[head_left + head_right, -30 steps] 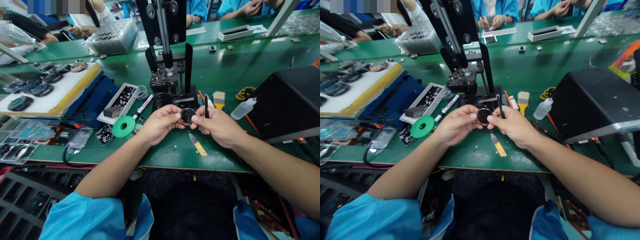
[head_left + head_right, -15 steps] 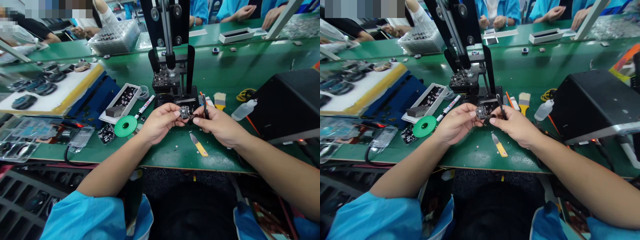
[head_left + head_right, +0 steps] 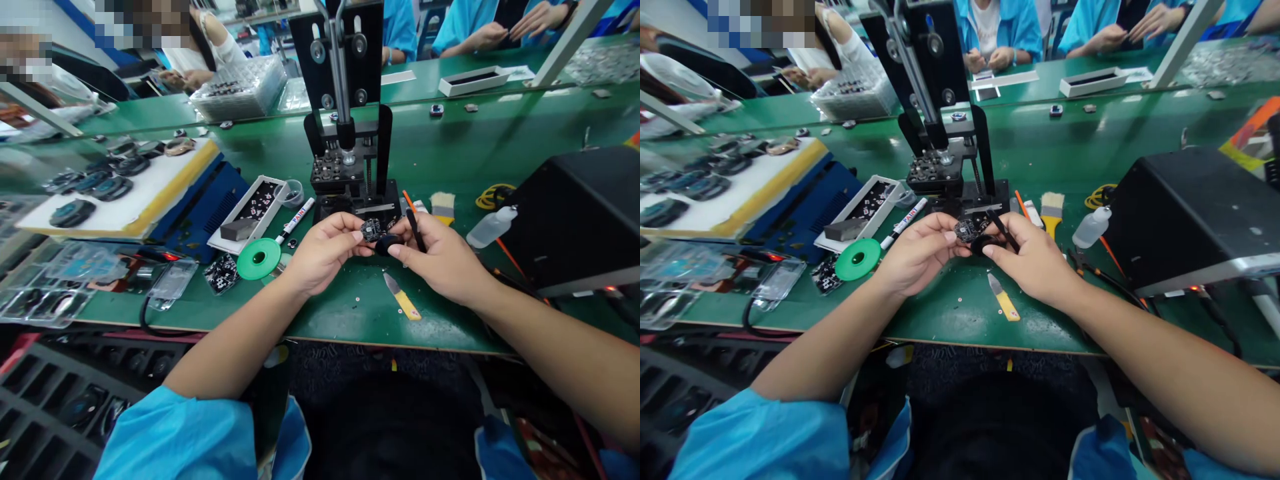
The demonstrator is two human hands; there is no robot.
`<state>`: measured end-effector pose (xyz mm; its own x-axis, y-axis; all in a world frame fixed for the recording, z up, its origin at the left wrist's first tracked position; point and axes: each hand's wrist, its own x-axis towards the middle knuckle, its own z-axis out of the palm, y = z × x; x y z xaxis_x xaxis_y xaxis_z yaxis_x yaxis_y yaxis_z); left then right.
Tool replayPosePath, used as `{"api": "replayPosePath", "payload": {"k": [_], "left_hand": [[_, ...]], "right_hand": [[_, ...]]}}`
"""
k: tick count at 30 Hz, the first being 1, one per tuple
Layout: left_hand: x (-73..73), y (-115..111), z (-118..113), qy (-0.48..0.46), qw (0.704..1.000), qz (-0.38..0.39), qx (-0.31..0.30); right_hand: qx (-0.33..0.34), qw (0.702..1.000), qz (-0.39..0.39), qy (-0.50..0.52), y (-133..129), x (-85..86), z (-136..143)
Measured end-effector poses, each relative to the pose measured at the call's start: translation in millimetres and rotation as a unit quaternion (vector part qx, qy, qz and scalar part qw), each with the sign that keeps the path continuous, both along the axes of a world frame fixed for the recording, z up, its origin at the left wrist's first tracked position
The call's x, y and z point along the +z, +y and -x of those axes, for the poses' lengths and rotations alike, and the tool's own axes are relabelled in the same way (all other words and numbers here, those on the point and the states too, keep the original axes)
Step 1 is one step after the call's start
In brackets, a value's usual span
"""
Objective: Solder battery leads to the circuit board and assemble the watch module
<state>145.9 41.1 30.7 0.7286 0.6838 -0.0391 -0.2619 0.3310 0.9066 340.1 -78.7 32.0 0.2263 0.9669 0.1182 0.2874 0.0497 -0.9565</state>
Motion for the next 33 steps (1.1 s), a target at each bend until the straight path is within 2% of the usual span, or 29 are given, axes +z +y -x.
{"api": "replayPosePath", "payload": {"k": [10,15,21,33], "left_hand": [[-1.0,-2.5,-1.1,0.038,0.999,-0.021,0.004],[-7.2,-2.3,-1.0,0.071,0.996,-0.049,0.027],[-10.0,-3.0,-1.3,0.067,0.993,-0.085,0.04],[-7.5,-8.4,-3.0,0.067,0.981,-0.165,0.079]], "right_hand": [[-0.026,0.998,0.015,-0.064,-3.1,-4.8,-0.6],[-0.024,0.994,-0.011,-0.105,-5.6,1.5,3.2],[0.015,0.994,-0.016,-0.105,-6.0,7.6,6.1],[0.011,0.996,0.017,-0.087,-6.1,4.1,4.5]]}}
